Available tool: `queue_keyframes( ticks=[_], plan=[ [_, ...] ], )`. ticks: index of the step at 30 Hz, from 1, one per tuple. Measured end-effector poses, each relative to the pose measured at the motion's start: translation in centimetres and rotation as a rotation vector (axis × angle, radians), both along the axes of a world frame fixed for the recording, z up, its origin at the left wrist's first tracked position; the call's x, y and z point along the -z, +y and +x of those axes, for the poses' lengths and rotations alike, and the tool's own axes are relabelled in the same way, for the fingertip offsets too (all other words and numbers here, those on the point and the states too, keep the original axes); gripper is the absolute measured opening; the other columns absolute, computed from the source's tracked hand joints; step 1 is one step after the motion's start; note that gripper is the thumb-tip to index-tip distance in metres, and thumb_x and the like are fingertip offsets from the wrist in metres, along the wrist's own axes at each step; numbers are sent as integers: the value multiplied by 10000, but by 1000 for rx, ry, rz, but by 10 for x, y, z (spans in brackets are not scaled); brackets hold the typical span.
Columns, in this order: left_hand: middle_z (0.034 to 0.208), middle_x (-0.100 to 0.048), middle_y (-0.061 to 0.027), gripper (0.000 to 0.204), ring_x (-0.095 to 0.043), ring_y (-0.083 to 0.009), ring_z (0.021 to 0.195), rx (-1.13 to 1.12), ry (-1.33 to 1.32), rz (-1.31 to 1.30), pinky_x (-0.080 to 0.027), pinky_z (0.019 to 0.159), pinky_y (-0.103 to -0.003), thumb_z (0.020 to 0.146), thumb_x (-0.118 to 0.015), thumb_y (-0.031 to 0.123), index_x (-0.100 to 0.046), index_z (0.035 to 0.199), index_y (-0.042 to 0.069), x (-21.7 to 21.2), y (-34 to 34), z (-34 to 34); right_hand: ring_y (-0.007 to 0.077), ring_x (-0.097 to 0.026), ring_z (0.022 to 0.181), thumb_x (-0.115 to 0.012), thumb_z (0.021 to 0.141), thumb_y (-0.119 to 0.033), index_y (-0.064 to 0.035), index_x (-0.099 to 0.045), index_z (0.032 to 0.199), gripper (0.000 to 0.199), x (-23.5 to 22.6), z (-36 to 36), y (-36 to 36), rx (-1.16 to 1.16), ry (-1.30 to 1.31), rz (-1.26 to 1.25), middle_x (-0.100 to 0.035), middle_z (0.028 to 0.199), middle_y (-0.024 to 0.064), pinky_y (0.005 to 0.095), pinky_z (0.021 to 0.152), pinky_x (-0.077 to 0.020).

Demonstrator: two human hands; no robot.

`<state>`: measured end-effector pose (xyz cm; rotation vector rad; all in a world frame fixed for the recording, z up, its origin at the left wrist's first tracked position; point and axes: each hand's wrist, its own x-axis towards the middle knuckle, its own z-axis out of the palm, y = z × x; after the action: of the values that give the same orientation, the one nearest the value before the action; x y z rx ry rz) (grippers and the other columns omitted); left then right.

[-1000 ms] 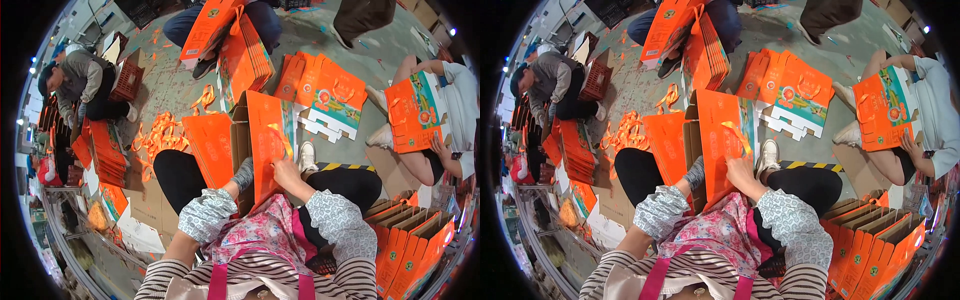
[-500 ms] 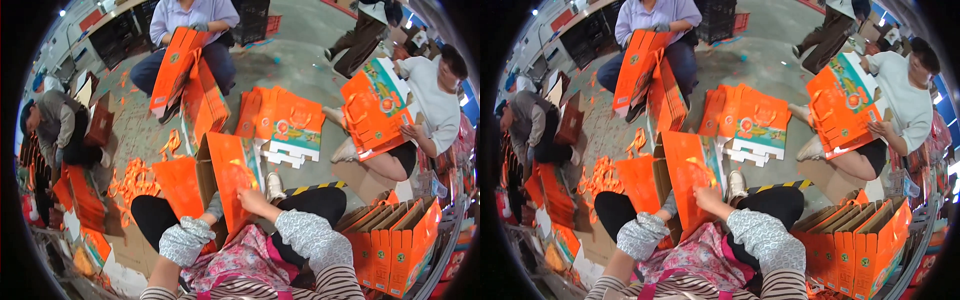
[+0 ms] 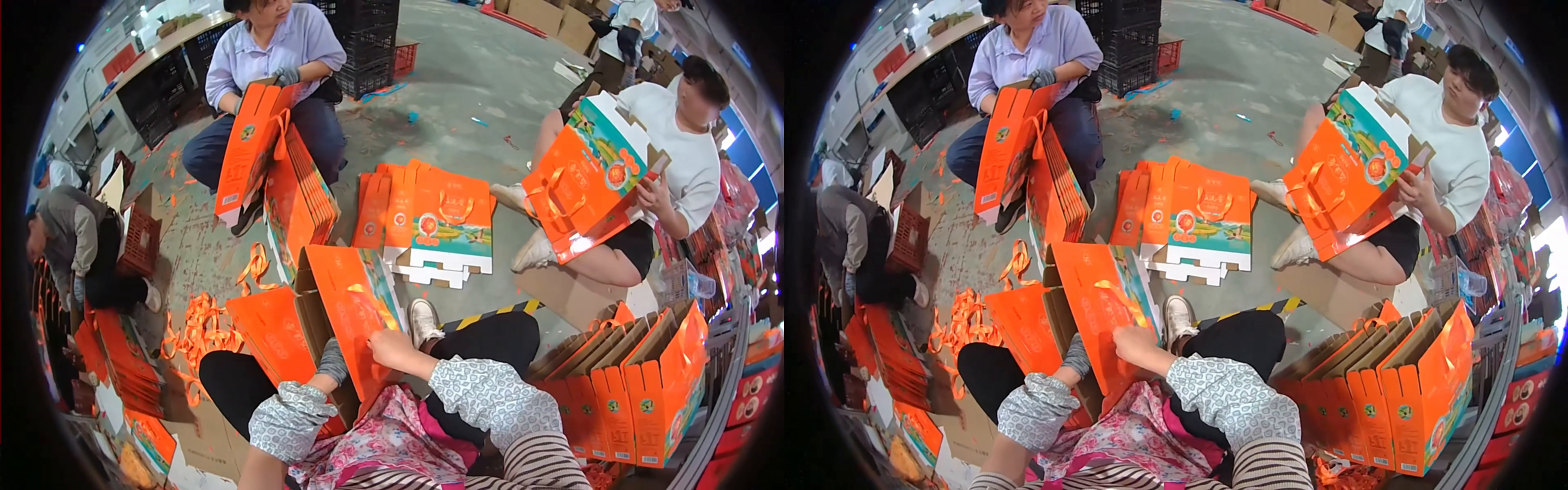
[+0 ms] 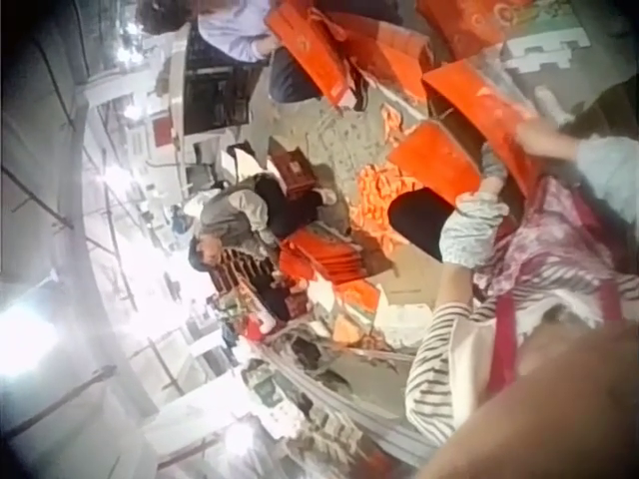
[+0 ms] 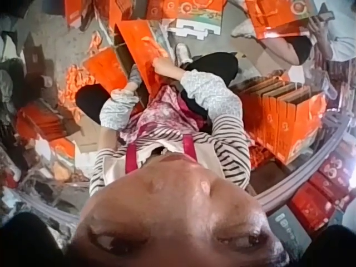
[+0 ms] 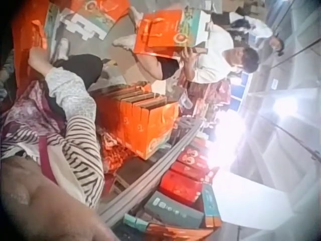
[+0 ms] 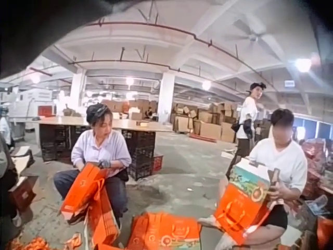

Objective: The person attaches ribbon handles to folded cardboard gift bags by threading ribbons through the bag holes by hand.

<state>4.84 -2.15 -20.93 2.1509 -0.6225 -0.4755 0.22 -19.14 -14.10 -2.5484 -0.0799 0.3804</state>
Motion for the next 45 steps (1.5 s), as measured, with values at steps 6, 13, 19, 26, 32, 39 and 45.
queue_keyframes(
  ticks=[6,13,19,26,32,39,45],
  plan=[
    [954,-629,-148,255,-594,-302,871,-207,288,-320,-465,732,-360,814,-538,239,-613,984,65,-24,8,-11,362,-615,657,-553,696,-137,-4,-604,660,147,-8,1,3,-33,37,2,-608,674,202,458,565,-486],
    [960,-613,-189,328,-575,-333,924,-78,250,-104,-456,776,-391,807,-529,300,-597,1014,56,12,27,6,365,-599,732,-518,776,-221,-17,-624,760,230,-23,15,-33,126,156,31,-614,745,198,454,638,-474],
    [1050,-602,-68,396,-579,-206,940,-700,1003,-712,-471,827,-350,867,-540,344,-537,1134,51,-82,10,24,353,-593,766,-529,820,-246,-21,-591,808,234,-39,-4,-36,-94,176,88,-613,784,171,460,642,-454],
    [1016,-615,-102,326,-588,-225,924,-343,436,-460,-473,765,-340,841,-588,233,-555,1079,13,-103,12,35,353,-584,774,-503,836,-221,-37,-583,892,208,-64,7,-23,-273,113,47,-599,771,171,451,665,-452],
    [864,-647,-151,316,-614,-244,795,-318,132,-141,-470,708,-344,794,-639,219,-597,986,-28,-147,-26,48,188,-600,621,-378,940,-305,8,-539,946,352,-121,40,-137,784,-664,885,-599,654,83,316,601,-455],
    [872,-638,-158,214,-607,-331,809,-24,-801,-344,-480,678,-363,794,-602,171,-610,962,39,-247,-68,102,91,-364,479,-368,905,-481,-38,-501,882,463,-128,-4,-225,1636,-1081,1368,-370,599,-4,239,407,-299],
    [1017,-578,-130,306,-545,-321,955,427,-1186,64,-444,838,-396,701,-593,146,-584,985,33,-276,-49,136,108,-387,558,-272,927,-469,9,-506,945,532,-119,-27,-252,1903,-1223,1241,-499,716,60,271,446,-314]
  ],
)
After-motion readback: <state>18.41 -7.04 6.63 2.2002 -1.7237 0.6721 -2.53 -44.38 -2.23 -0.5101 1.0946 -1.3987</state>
